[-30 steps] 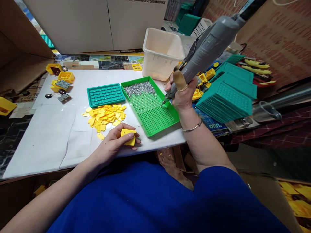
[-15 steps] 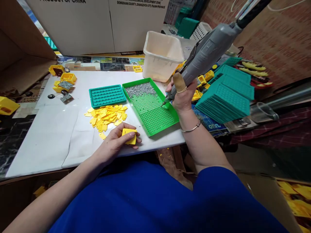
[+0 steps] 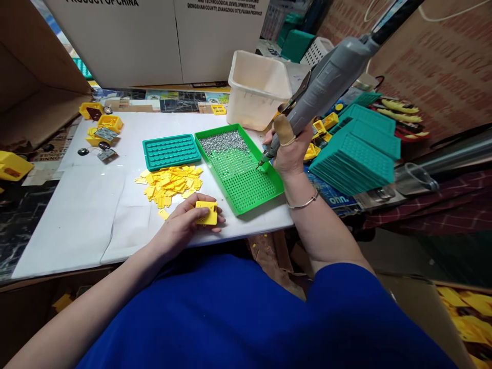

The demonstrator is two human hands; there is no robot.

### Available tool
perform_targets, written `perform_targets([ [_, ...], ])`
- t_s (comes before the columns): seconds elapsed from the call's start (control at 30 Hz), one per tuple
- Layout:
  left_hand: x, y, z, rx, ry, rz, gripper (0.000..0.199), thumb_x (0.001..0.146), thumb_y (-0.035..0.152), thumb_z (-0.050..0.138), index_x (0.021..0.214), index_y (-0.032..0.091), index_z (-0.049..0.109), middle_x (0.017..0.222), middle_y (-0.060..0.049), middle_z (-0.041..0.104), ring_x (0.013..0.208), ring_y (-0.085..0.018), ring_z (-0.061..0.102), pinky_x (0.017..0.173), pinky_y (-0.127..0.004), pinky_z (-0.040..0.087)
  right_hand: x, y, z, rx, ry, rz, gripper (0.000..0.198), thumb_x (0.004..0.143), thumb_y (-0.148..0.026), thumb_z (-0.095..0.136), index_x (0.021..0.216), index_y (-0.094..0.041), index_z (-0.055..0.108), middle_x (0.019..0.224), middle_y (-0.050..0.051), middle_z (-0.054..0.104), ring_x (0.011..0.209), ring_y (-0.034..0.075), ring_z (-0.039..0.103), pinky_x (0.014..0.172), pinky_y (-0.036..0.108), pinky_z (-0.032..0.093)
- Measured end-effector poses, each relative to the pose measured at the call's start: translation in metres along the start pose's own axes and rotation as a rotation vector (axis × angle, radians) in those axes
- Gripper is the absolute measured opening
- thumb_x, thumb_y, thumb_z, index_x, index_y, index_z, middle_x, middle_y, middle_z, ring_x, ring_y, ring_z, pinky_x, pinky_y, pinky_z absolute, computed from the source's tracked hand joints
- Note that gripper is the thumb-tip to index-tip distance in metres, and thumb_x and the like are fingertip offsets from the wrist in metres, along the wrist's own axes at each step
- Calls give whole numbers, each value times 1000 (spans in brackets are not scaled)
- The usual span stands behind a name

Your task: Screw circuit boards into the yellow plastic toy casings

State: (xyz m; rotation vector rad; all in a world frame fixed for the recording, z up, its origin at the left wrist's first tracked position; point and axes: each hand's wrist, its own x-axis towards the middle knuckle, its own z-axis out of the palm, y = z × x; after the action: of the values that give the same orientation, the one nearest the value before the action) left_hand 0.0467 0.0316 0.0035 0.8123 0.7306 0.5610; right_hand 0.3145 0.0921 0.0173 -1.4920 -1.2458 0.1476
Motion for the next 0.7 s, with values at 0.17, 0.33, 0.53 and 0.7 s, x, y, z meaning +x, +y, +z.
perform_targets([
  [0.17, 2, 0, 1, -35, 12, -14, 26, 79, 22, 64, 102, 15, 55, 91, -9, 74, 87, -23, 74, 75, -36, 59, 3, -29, -3, 19, 18, 11, 52, 92, -75, 29, 106, -29, 49, 73, 2, 55, 71, 20, 64, 63, 36, 50],
  [0.33, 3, -2, 3, -58, 47, 4, 25, 78, 19, 64, 101, 15, 54, 87, -8, 73, 87, -25, 74, 73, -38, 61, -22, -86, 3, 185, -42, 16, 54, 92, -77, 19, 88, -28, 42, 68, 2, 47, 60, 18, 57, 59, 35, 48],
  [0.53, 4, -4, 1, -76, 37, 3, 22, 81, 17, 60, 102, 14, 54, 82, -7, 72, 82, -22, 75, 73, -36, 61, -65, -113, 23, 661, -226, -99, 50, 82, -78, 52, 88, -29, 44, 65, -4, 48, 46, 12, 50, 45, 30, 41],
  [0.7, 4, -4, 0, -85, 21, 2, 20, 81, 15, 59, 101, 15, 54, 79, -6, 71, 80, -21, 74, 71, -34, 61, -76, -115, 31, 752, -228, -38, 43, 78, -69, 66, 83, -30, 49, 54, -6, 49, 43, 15, 49, 45, 33, 45],
])
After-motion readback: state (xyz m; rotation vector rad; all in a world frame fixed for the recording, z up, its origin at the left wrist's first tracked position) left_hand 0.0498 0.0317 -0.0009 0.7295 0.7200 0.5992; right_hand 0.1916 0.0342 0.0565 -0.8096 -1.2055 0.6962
